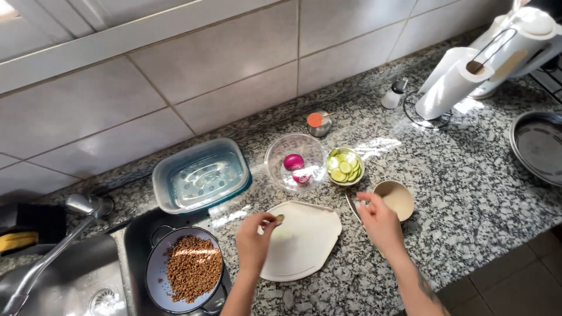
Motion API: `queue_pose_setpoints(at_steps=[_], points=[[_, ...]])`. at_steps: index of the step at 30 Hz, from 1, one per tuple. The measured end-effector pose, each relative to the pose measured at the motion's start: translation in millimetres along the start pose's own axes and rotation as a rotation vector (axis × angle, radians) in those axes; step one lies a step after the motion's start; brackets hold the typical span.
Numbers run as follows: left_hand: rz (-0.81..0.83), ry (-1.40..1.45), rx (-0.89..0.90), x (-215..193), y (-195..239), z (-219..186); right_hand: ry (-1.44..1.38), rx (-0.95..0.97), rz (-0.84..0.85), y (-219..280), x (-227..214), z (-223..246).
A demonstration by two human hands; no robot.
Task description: The person slices a cucumber into thin rounds on a white cutting board using a knife, then transfers the slices into a small bowl. They then peel and slice a red onion on the same board, discarding the peels into a trash bin.
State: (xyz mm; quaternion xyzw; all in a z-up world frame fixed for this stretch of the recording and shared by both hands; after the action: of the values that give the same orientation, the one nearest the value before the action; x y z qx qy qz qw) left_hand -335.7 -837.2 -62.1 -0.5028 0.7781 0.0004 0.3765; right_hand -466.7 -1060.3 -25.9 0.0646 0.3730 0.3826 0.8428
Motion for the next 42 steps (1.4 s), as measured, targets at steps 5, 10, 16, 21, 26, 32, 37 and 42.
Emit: queue_pose_setpoints(at_steps=[5, 10, 16, 21, 26, 32, 37, 42], points=[[0.445, -0.104, -0.664, -2, 16, 37, 0.003, 0.115, 0.126, 47, 26, -38], [0.427, -0.152, -0.602, -4, 22, 36, 0.040, 0.047, 0.155, 77, 39, -56], [0.500, -0.240, -0.517, 0, 31, 39, 0.089, -0.012, 0.200, 110, 51, -53], [0.530, -0.185, -0.499, 4, 44, 52, 0.089, -0.009, 0.224, 133, 66, -44], [0.542, 0.025, -0.473, -3, 47, -6, -0.417, 0.134, 0.254, 152, 67, -54], [0.851, 0.308, -0.035, 61, 84, -143, -1.383, 0.593, -0.027, 165, 19, -96], [1.161, 0.268, 0.184, 148, 132, -236, -1.812, 0.482, -0.165, 171, -27, -217], [0.965, 0.268, 0.735, 261, 189, -340, -1.836, 0.470, -0.554, 198, -135, -316]])
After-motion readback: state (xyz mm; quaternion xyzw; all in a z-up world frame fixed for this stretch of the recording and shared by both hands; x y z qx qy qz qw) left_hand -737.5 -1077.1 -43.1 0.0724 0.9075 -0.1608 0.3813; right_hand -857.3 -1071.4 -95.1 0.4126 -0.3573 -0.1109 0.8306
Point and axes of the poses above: each hand's wrist, its own y-axis away from the middle knuckle, its own x-axis out of the palm, z = x × y, the point moved 2 cm from there along -y, towards the middle knuckle, and after that the axes turned 2 degrees about -y, right-handed, at the moved point
